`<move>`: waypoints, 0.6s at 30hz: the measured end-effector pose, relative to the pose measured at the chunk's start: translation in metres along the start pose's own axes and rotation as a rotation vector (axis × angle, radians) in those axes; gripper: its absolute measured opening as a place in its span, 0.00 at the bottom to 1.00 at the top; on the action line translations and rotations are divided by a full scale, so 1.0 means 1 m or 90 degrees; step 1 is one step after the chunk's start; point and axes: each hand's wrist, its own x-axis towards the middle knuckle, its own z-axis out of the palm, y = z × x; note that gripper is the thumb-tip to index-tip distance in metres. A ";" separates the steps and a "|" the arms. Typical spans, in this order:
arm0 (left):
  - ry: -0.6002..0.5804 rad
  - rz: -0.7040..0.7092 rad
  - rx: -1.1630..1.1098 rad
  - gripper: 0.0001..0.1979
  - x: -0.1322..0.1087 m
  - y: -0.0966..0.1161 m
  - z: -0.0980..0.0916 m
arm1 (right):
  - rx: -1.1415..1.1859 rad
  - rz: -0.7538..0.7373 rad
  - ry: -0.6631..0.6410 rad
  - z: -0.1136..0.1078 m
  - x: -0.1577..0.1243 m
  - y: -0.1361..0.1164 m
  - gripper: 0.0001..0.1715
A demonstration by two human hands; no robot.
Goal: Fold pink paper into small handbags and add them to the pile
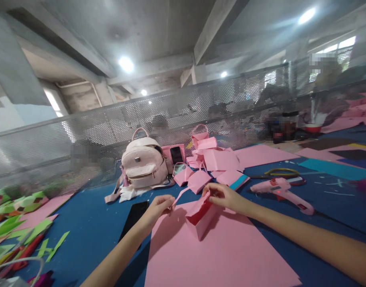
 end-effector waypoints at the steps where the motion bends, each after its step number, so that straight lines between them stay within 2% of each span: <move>1: -0.006 0.002 0.016 0.19 0.000 0.001 0.000 | 0.005 0.000 0.000 0.000 0.000 0.000 0.13; 6: -0.029 0.007 0.060 0.13 -0.003 0.005 0.002 | 0.016 0.000 0.018 0.000 0.002 -0.001 0.15; 14: -0.016 0.034 0.070 0.18 -0.002 0.000 0.003 | 0.020 0.008 0.052 0.002 0.000 0.002 0.16; 18: -0.012 0.033 0.093 0.13 -0.001 0.001 0.008 | 0.019 0.003 0.069 0.001 0.000 0.005 0.17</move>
